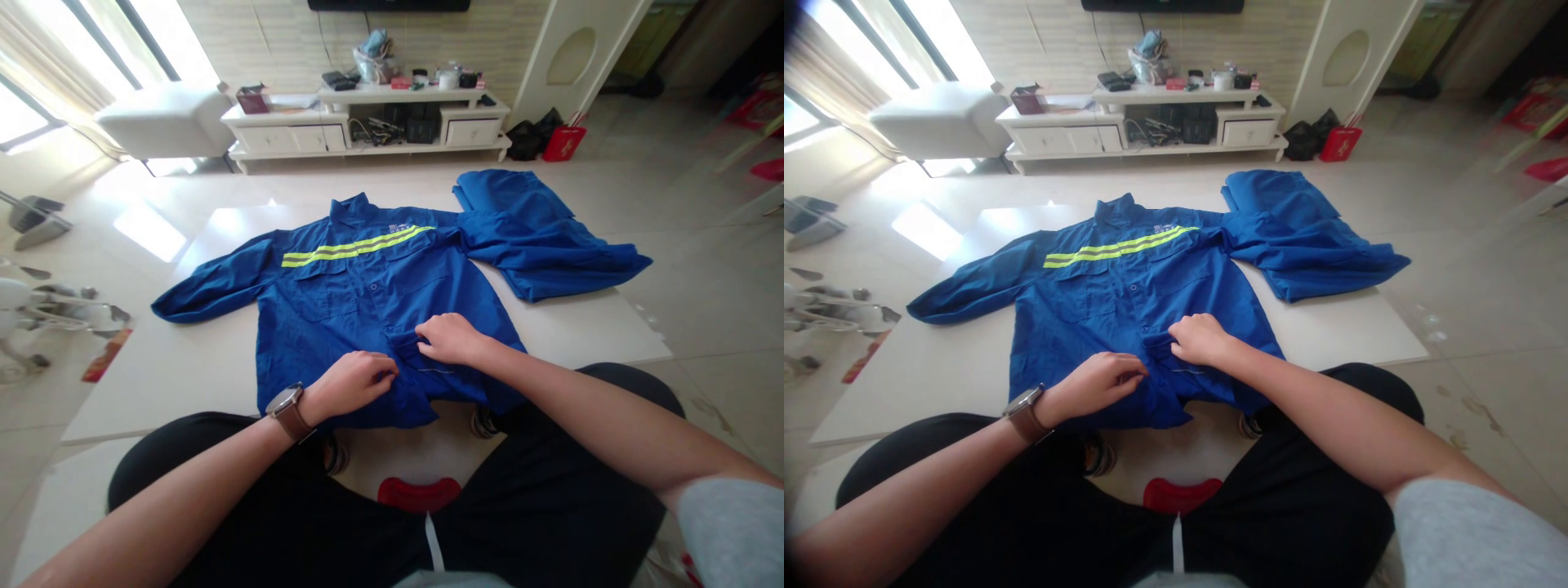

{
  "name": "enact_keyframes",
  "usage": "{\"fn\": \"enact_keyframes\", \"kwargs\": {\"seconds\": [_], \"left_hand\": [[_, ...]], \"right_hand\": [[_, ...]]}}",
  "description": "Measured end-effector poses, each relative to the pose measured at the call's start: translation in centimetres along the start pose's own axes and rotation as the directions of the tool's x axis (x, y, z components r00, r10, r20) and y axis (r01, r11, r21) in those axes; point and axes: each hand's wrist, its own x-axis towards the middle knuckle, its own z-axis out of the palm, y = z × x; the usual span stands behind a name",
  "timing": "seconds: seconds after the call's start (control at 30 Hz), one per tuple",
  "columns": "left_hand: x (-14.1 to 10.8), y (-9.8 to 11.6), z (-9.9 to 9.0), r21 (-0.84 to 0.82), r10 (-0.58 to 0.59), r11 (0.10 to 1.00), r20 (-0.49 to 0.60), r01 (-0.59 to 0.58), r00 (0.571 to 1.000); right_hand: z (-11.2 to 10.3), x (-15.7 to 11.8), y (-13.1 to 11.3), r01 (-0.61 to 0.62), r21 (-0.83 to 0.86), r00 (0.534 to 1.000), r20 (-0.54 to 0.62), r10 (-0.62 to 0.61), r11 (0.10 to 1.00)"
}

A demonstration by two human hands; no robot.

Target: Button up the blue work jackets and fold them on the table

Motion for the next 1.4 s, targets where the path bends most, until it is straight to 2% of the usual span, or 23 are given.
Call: {"fn": "enact_keyframes", "kwargs": {"seconds": [0.13, 0.23, 0.33, 0.43, 0.5, 0.57, 0.67, 0.87, 1.03, 1.13, 1.23, 1.3, 1.4], "left_hand": [[0.2, -0.3, 0.2, 0.030, -0.066, 0.997, -0.056, 0.068, 0.996], [0.2, -0.7, 0.3, 0.056, -0.103, 0.992, -0.145, 0.112, 0.984], [0.1, -1.3, 0.4, 0.126, -0.080, 0.987, -0.183, 0.104, 0.980], [0.0, -1.9, 0.8, 0.192, -0.064, 0.978, -0.109, 0.085, 0.992], [0.0, -2.1, 1.2, 0.199, -0.062, 0.977, -0.052, 0.071, 0.997], [-0.1, -2.1, 1.6, 0.187, -0.056, 0.981, -0.010, 0.057, 0.998], [-0.2, -1.9, 2.0, 0.170, -0.039, 0.985, 0.032, 0.033, 0.999], [-0.2, -1.4, 1.6, 0.164, -0.019, 0.986, 0.049, 0.011, 0.999], [-0.1, -1.0, 1.5, 0.147, 0.030, 0.989, 0.036, -0.035, 0.999], [0.0, -1.1, 1.6, 0.134, 0.020, 0.991, 0.009, -0.021, 1.000], [0.3, -1.4, 1.7, 0.109, -0.056, 0.992, -0.069, 0.063, 0.996], [0.5, -1.5, 1.7, 0.095, -0.154, 0.981, -0.150, 0.169, 0.977], [0.6, -1.6, 1.5, 0.045, -0.317, 0.940, -0.238, 0.337, 0.918]], "right_hand": [[0.0, 0.0, 0.2, 0.005, -0.009, 1.000, -0.012, -0.005, 1.000], [-0.3, -0.1, 0.2, 0.017, -0.024, 1.000, 0.000, -0.017, 1.000], [-0.7, -0.3, 0.4, 0.047, -0.030, 0.991, 0.129, -0.042, 0.998], [-1.0, -0.6, 0.6, 0.064, -0.036, 0.967, 0.249, -0.053, 0.997], [-1.0, -0.8, 0.4, 0.085, -0.026, 0.975, 0.208, -0.078, 0.996], [-0.8, -0.8, 0.0, 0.136, 0.010, 0.988, 0.076, -0.137, 0.991], [-0.1, -0.5, -1.0, 0.202, 0.042, 0.976, -0.091, -0.197, 0.979], [1.6, 0.5, -1.3, 0.226, 0.068, 0.972, -0.081, -0.221, 0.972], [2.5, 0.8, -1.2, 0.268, 0.180, 0.962, -0.102, -0.253, 0.946], [2.5, 0.9, -1.3, 0.259, 0.287, 0.963, -0.152, -0.223, 0.922], [2.2, 1.1, -1.3, 0.228, 0.502, 0.972, -0.174, -0.160, 0.834], [2.0, 1.2, -1.3, 0.193, 0.669, 0.981, -0.156, -0.118, 0.718], [1.6, 1.2, -1.7, 0.131, 0.848, 0.990, -0.088, -0.107, 0.514]]}}
